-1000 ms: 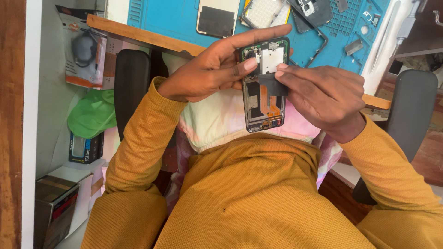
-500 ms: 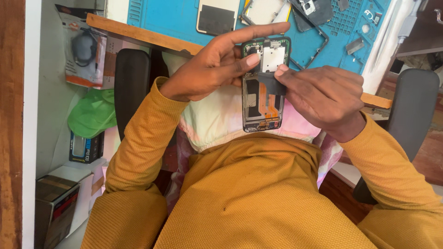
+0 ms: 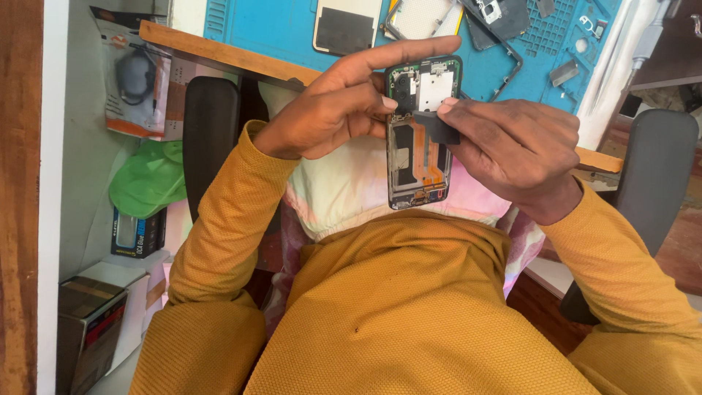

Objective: The person disassembles a smartphone by removing the back cover and battery, then uses a plastic pry tool to detach internal components and ribbon cables. They place the removed parts on the workbench and continue to separate the motherboard and other internal pieces.

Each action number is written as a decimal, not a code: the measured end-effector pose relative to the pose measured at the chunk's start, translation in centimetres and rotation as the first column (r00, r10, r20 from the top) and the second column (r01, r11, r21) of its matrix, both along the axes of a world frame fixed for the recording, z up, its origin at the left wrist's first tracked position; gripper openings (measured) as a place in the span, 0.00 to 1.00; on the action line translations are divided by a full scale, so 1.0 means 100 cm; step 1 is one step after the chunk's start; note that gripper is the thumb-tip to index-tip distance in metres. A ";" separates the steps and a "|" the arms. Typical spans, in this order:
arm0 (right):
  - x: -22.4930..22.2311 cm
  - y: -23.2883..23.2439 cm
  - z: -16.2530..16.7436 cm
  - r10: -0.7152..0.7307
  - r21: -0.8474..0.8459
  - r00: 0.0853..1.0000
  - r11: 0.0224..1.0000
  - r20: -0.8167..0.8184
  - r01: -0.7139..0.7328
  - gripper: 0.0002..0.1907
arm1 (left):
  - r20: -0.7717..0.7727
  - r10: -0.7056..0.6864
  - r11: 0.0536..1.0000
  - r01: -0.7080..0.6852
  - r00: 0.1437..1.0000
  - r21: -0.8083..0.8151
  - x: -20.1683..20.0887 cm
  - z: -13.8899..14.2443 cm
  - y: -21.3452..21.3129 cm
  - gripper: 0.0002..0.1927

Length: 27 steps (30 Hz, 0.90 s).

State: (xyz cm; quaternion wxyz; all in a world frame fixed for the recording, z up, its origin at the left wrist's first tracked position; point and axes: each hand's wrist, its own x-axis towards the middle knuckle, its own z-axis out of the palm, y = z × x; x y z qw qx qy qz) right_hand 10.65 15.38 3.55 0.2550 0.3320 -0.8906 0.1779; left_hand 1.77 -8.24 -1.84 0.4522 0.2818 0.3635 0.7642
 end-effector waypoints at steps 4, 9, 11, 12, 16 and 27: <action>0.000 0.000 0.002 0.002 0.015 1.000 1.000 0.007 -0.002 0.10 | -0.019 0.024 0.998 -0.024 1.000 -0.050 0.000 -0.002 0.000 0.33; -0.001 -0.003 0.006 0.007 0.026 1.000 1.000 0.012 -0.007 0.12 | 0.016 0.003 0.999 -0.004 1.000 0.048 -0.001 -0.008 -0.001 0.30; -0.001 -0.003 0.007 0.015 0.037 1.000 0.999 0.018 -0.016 0.14 | -0.006 0.008 0.998 -0.008 1.000 0.058 -0.002 -0.008 -0.002 0.28; -0.001 -0.003 0.008 0.021 0.043 0.999 0.999 0.027 -0.022 0.15 | -0.010 0.008 0.999 -0.008 1.000 0.054 -0.002 -0.008 -0.002 0.27; 0.004 0.000 0.005 -0.015 0.119 1.000 0.993 0.022 0.012 0.17 | 0.015 0.006 1.000 -0.006 1.000 -0.008 0.000 -0.003 -0.001 0.28; 0.010 0.011 -0.015 0.008 0.082 0.998 0.997 0.069 -0.014 0.15 | -0.195 0.020 0.999 -0.026 0.981 -0.031 0.001 -0.002 -0.006 0.30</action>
